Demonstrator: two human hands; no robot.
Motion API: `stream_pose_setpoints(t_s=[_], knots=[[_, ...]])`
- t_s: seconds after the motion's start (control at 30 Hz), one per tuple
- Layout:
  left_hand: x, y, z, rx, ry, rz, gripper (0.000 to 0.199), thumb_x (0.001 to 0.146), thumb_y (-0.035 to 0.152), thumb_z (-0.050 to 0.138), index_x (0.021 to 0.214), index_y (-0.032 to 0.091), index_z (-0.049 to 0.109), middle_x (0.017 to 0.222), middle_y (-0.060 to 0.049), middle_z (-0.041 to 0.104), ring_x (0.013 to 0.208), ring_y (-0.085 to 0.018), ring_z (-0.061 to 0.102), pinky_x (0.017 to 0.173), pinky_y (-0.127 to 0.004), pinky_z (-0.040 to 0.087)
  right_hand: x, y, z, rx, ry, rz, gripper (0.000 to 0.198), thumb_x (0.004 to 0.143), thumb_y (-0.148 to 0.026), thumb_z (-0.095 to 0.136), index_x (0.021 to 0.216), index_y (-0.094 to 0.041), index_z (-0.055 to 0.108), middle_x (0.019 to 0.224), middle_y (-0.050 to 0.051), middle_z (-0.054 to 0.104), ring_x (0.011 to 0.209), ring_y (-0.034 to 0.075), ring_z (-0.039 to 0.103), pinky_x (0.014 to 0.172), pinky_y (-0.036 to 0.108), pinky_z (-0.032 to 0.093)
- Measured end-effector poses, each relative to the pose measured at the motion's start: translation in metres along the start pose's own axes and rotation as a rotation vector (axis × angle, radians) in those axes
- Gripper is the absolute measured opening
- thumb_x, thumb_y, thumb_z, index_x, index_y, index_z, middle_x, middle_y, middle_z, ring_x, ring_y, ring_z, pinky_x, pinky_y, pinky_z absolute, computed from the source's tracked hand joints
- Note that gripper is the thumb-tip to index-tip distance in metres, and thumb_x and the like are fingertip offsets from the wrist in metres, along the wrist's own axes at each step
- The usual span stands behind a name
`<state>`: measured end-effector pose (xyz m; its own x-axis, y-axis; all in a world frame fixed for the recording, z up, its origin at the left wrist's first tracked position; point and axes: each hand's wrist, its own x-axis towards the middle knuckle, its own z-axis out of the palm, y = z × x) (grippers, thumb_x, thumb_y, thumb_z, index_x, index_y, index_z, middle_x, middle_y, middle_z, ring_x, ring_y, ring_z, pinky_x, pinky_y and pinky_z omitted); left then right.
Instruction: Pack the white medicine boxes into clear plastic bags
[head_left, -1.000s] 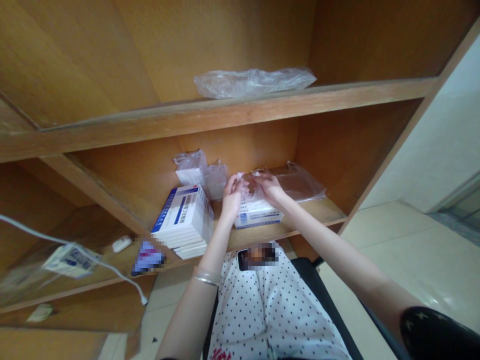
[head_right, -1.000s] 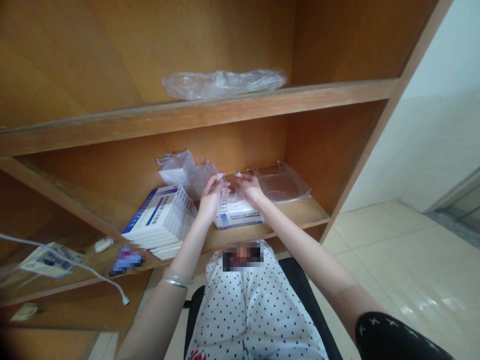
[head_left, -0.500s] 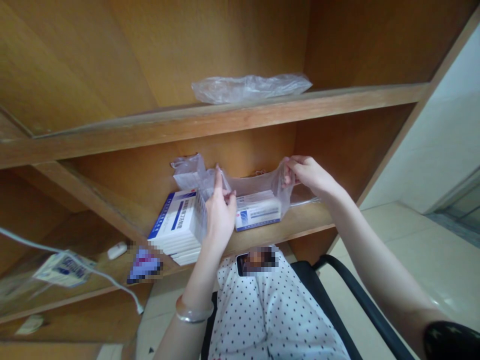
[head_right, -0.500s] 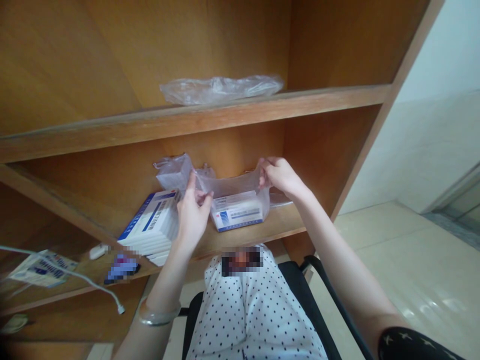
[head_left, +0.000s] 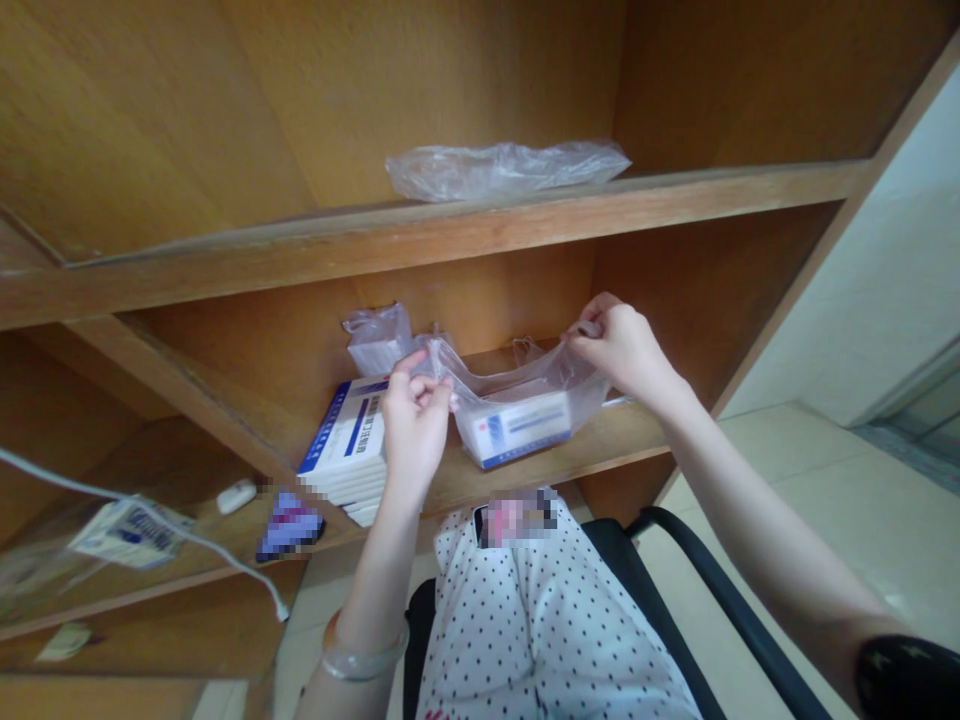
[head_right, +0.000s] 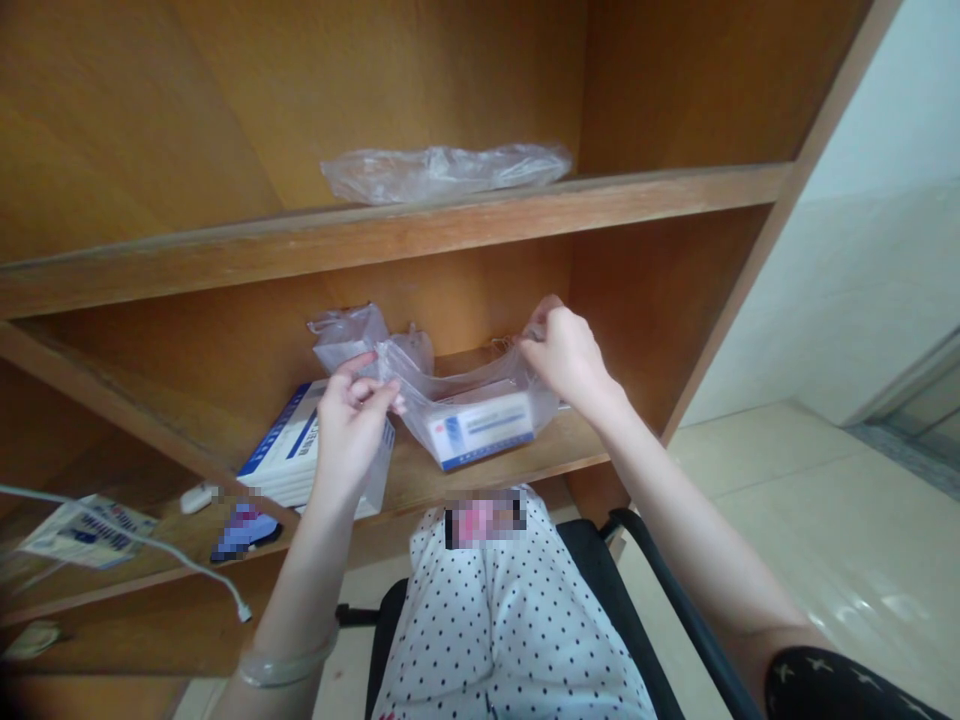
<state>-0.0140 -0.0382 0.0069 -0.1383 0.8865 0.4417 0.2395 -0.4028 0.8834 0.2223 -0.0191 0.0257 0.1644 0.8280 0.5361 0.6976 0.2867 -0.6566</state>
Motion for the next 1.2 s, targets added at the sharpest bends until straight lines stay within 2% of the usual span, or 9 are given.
stream_pose_setpoints(t_s=[0.1, 0.13, 0.23, 0.3, 0.43, 0.6, 0.7, 0.83, 1.2], knots=[[-0.007, -0.004, 0.0, 0.063, -0.019, 0.035, 0.039, 0.078, 0.02, 0.057, 0.116, 0.016, 0.047, 0.064, 0.004, 0.059, 0.062, -0.011, 0.057, 0.069, -0.025, 0.045, -0.008, -0.02, -0.005, -0.157, -0.022, -0.192, 0.02, 0.072, -0.022, 0.06, 0.091, -0.015, 0.056, 0.096, 0.013, 0.058, 0.089, 0.027, 0.055, 0.077, 0.039, 0.042], [-0.008, -0.005, 0.001, 0.076, -0.023, 0.041, 0.039, 0.078, 0.021, 0.057, 0.115, 0.016, 0.046, 0.065, 0.004, 0.059, 0.063, -0.011, 0.057, 0.069, -0.025, 0.045, -0.009, -0.028, -0.004, -0.158, -0.118, -0.269, 0.017, 0.072, -0.018, 0.058, 0.089, -0.015, 0.057, 0.096, 0.013, 0.058, 0.091, 0.027, 0.055, 0.079, 0.039, 0.041], [-0.012, -0.007, 0.003, 0.082, -0.029, 0.046, 0.037, 0.079, 0.022, 0.057, 0.114, 0.017, 0.046, 0.068, 0.003, 0.06, 0.064, -0.011, 0.056, 0.068, -0.025, 0.044, -0.01, -0.04, 0.013, -0.054, -0.596, -0.406, 0.015, 0.071, -0.01, 0.056, 0.084, -0.017, 0.06, 0.082, 0.006, 0.062, 0.077, 0.02, 0.057, 0.071, 0.031, 0.041], [-0.015, -0.006, 0.004, 0.083, -0.023, 0.058, 0.036, 0.08, 0.023, 0.057, 0.114, 0.018, 0.046, 0.069, 0.003, 0.06, 0.065, -0.011, 0.056, 0.068, -0.025, 0.044, -0.008, -0.038, 0.034, 0.005, -0.814, -0.396, 0.021, 0.068, -0.008, 0.056, 0.086, -0.017, 0.062, 0.075, 0.003, 0.063, 0.068, 0.016, 0.056, 0.065, 0.027, 0.04], [-0.023, -0.004, 0.002, 0.098, -0.02, 0.079, 0.035, 0.081, 0.025, 0.056, 0.114, 0.02, 0.047, 0.071, 0.001, 0.06, 0.066, -0.013, 0.057, 0.069, -0.027, 0.046, 0.002, -0.019, 0.067, 0.002, -0.972, -0.351, 0.029, 0.064, -0.009, 0.059, 0.092, -0.016, 0.065, 0.088, 0.005, 0.067, 0.076, 0.017, 0.058, 0.069, 0.027, 0.041], [-0.028, -0.003, -0.002, 0.087, -0.018, 0.065, 0.036, 0.081, 0.025, 0.056, 0.116, 0.023, 0.047, 0.073, 0.001, 0.061, 0.067, -0.013, 0.058, 0.069, -0.028, 0.047, 0.016, -0.006, 0.072, 0.056, -1.194, -0.274, 0.057, 0.056, -0.026, 0.074, 0.111, -0.017, 0.061, 0.114, 0.007, 0.062, 0.096, 0.022, 0.058, 0.08, 0.028, 0.045], [-0.029, 0.0, -0.002, 0.093, -0.007, 0.062, 0.036, 0.081, 0.024, 0.056, 0.116, 0.022, 0.048, 0.075, 0.0, 0.062, 0.068, -0.013, 0.058, 0.071, -0.028, 0.047, 0.016, -0.005, 0.071, 0.018, -1.242, -0.253, 0.06, 0.049, -0.026, 0.078, 0.107, -0.015, 0.063, 0.104, 0.007, 0.065, 0.087, 0.022, 0.06, 0.073, 0.03, 0.046], [-0.031, 0.005, -0.002, 0.072, -0.013, 0.06, 0.033, 0.082, 0.022, 0.054, 0.114, 0.022, 0.049, 0.07, 0.001, 0.06, 0.065, -0.013, 0.058, 0.069, -0.028, 0.047, 0.012, -0.003, 0.07, 0.034, -1.17, -0.328, 0.055, 0.048, -0.023, 0.077, 0.101, -0.016, 0.064, 0.089, 0.004, 0.066, 0.077, 0.02, 0.059, 0.067, 0.029, 0.044], [-0.024, 0.011, -0.002, 0.027, -0.013, 0.055, 0.03, 0.083, 0.022, 0.054, 0.112, 0.019, 0.048, 0.063, 0.003, 0.058, 0.057, -0.011, 0.059, 0.059, -0.024, 0.047, 0.018, -0.008, 0.07, 0.028, -1.084, -0.315, 0.066, 0.039, -0.022, 0.081, 0.103, -0.019, 0.062, 0.092, 0.002, 0.064, 0.082, 0.021, 0.057, 0.07, 0.028, 0.042]])
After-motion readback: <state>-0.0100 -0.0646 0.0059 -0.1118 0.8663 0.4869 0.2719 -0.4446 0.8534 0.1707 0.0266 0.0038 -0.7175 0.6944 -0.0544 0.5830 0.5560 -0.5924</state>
